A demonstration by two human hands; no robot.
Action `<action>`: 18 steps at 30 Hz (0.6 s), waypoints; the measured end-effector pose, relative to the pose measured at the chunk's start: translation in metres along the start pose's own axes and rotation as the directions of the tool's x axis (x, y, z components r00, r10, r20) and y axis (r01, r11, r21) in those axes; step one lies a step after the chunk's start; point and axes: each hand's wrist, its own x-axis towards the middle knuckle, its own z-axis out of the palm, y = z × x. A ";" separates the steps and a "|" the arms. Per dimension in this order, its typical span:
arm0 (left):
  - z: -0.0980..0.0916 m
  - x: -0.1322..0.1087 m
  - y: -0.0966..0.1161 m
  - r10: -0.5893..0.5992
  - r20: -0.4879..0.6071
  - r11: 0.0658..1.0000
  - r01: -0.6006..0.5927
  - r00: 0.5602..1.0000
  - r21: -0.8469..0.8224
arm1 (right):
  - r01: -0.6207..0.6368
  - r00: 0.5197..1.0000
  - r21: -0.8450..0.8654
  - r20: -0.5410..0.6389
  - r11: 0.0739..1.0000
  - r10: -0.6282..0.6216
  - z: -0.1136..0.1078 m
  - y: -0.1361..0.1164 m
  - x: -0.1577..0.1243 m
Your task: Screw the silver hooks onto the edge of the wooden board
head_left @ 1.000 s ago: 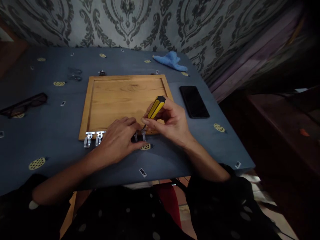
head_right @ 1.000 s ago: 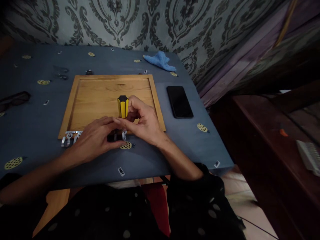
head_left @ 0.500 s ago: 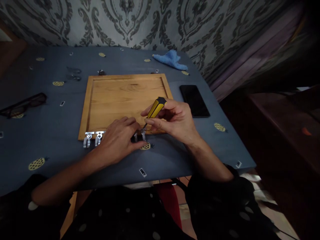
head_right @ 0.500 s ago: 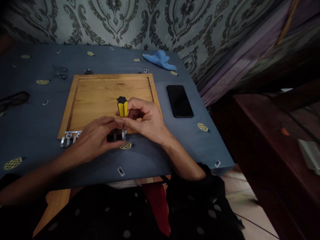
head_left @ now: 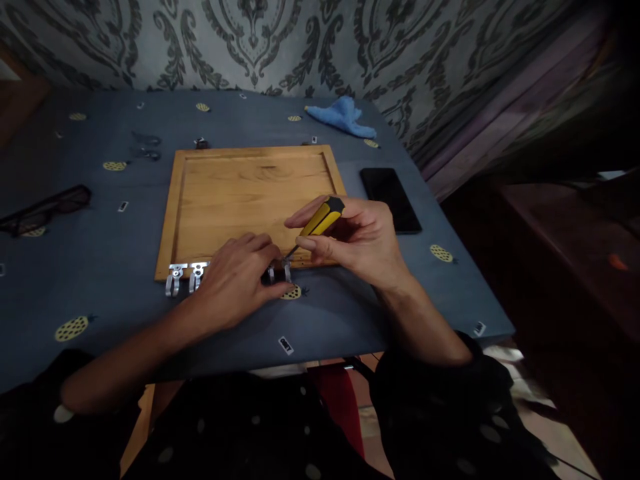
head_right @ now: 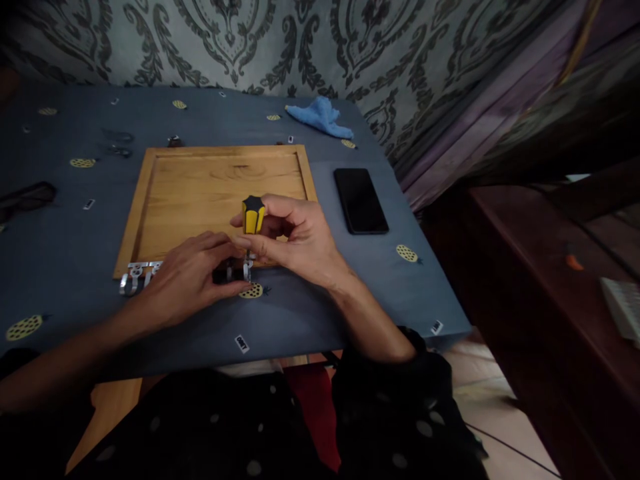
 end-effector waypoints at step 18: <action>0.000 0.000 0.000 0.007 -0.001 1.000 -0.007 1.000 0.007 | 0.009 0.995 -0.095 -0.095 0.995 -0.018 0.007 0.002 -0.003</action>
